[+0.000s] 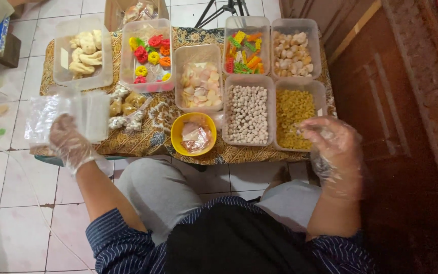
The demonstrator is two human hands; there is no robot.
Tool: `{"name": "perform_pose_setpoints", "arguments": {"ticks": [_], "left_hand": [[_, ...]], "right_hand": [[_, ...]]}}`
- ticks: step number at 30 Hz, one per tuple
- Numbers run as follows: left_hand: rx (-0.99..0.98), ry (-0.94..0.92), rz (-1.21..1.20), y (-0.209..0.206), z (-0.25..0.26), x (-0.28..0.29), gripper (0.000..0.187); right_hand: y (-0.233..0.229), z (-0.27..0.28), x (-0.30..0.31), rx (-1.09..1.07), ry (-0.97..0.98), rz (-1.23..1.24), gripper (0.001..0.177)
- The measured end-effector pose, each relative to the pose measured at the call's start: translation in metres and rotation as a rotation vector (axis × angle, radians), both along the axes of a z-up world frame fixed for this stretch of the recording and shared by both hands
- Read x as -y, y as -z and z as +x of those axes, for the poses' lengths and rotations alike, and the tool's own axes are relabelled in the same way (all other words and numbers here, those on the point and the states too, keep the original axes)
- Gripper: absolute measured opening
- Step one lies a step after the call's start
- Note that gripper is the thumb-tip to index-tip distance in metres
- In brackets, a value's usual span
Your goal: The person is manually filling plastic polybags with a variety of snacks and crackers from multiple containers.
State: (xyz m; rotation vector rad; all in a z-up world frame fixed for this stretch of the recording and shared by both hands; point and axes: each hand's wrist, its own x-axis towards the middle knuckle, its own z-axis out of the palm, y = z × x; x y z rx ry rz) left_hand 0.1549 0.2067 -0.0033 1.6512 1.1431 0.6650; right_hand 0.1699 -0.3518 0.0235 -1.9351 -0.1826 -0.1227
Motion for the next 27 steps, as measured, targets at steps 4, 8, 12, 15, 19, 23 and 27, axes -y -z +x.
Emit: {"name": "perform_pose_setpoints", "arguments": {"ticks": [4, 8, 12, 15, 19, 23, 27], "left_hand": [[0.224, 0.239, 1.066, -0.005, -0.051, 0.024, 0.03], [-0.213, 0.421, 0.511, -0.074, -0.105, 0.129, 0.048], [0.217, 1.097, 0.456, -0.017, -0.129, 0.136, 0.027], [0.269, 1.158, 0.363, 0.005, -0.127, 0.163, 0.023], [0.248, 0.929, 0.123, -0.025, -0.111, 0.19, 0.03], [0.443, 0.779, 0.669, -0.02, -0.097, 0.187, 0.041], [0.409, 0.914, 0.452, -0.01, -0.099, 0.214, 0.051]], "right_hand": [[0.019, 0.003, -0.023, -0.098, -0.11, 0.126, 0.032], [0.028, 0.002, -0.077, -0.223, -0.068, 0.104, 0.053], [0.078, 0.015, -0.094, -0.16, -0.556, 0.315, 0.106], [0.101, 0.019, -0.086, -0.278, -0.707, 0.555, 0.074], [0.124, 0.027, -0.071, -0.462, -0.733, 1.127, 0.029], [0.122, 0.019, -0.064, -0.244, -0.523, 0.77, 0.006], [0.112, 0.014, -0.077, -0.267, -0.38, 0.744, 0.024]]}}
